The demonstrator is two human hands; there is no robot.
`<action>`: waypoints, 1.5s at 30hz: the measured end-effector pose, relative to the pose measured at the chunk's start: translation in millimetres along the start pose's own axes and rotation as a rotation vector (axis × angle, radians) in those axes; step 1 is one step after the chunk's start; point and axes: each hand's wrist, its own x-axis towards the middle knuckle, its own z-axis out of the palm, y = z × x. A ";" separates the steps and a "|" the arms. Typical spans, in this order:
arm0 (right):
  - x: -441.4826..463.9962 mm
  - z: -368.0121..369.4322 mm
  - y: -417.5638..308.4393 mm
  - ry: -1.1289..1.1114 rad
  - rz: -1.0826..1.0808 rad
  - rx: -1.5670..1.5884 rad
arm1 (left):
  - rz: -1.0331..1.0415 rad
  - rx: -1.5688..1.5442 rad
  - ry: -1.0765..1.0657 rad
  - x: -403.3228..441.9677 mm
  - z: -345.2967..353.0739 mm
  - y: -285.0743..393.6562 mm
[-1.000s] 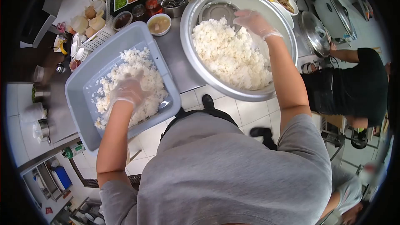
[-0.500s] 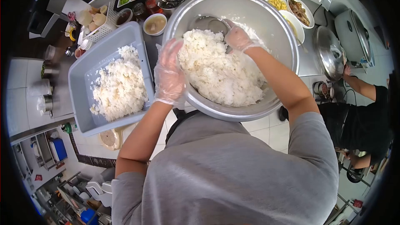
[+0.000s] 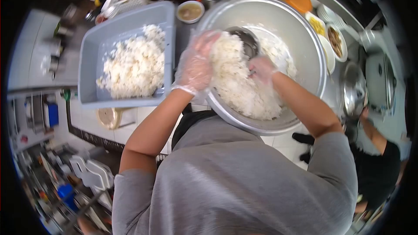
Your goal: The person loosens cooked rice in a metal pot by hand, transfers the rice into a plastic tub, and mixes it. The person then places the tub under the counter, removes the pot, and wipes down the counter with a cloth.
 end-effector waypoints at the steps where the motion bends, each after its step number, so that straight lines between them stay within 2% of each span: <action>1: -5.9 1.6 -2.0 -0.012 -0.008 0.130 | 0.015 0.069 -0.005 0.0 -2.1 4.3; 3: -14.8 -2.1 -0.6 -0.088 0.040 0.298 | 0.043 0.201 -0.030 1.8 -8.4 15.2; 5: -13.6 -13.1 -0.4 -0.195 0.148 0.375 | 0.049 -0.040 0.060 -3.5 -11.5 3.1; 6: -23.0 -9.6 -5.0 -0.207 0.125 0.418 | 0.060 -0.167 0.099 -7.8 -11.3 -0.9; 9: -47.3 -19.3 -14.9 -0.207 0.061 0.527 | -0.323 -0.567 0.523 -41.3 -13.4 10.3; 11: -47.3 -49.6 -7.0 -0.213 0.030 0.532 | -0.454 -0.579 0.260 -88.9 -8.2 -0.3; 12: -52.0 -58.3 -2.2 -0.147 -0.032 0.522 | -0.513 -0.579 0.127 -106.8 -4.1 -9.1; 15: -85.4 -55.8 -15.5 0.048 -0.101 0.564 | -0.356 0.161 -0.304 -121.9 6.2 -22.0; 16: -72.9 -71.0 4.9 -0.020 -0.101 0.584 | -0.363 0.308 -0.289 -120.2 20.1 -31.8; 18: -55.9 -87.6 37.5 -0.080 -0.117 0.662 | -0.492 0.493 -0.265 -104.7 44.5 -52.6; 22: -88.9 -59.3 16.9 -0.063 -0.131 0.858 | -0.602 0.850 -0.256 -78.1 71.4 -88.0; 25: -94.0 -63.3 28.0 -0.066 -0.162 0.875 | -0.807 0.626 -0.371 -62.8 70.1 -95.1; 26: -96.1 -65.5 31.8 -0.064 -0.172 0.882 | -0.633 0.756 -0.324 -82.0 95.4 -136.9; 29: -111.2 -61.9 21.2 -0.058 -0.167 0.923 | -0.647 0.592 -0.285 -93.5 106.2 -167.4; 30: -116.9 -60.9 16.8 -0.060 -0.159 0.919 | -0.655 0.550 -0.084 -89.8 94.0 -141.2; 33: -115.0 -65.2 19.9 -0.086 -0.176 0.905 | -0.808 0.035 0.001 -92.8 91.8 -143.4; 35: -110.5 -72.9 26.3 -0.079 -0.197 0.892 | -0.751 -0.104 0.145 -93.8 81.5 -113.1; 37: -108.0 -73.9 27.2 -0.047 -0.211 0.892 | -0.596 0.014 0.110 -100.6 57.1 -71.7; 40: -113.8 -66.0 15.3 -0.003 -0.221 0.948 | -0.936 -0.244 0.012 -89.0 5.2 4.9; 43: -114.3 -61.3 5.5 0.026 -0.209 0.991 | -0.955 -0.799 0.056 -96.6 -38.4 21.2; 45: -105.1 -67.9 8.2 -0.109 -0.197 0.970 | -0.834 -1.036 0.228 -85.4 -75.4 22.6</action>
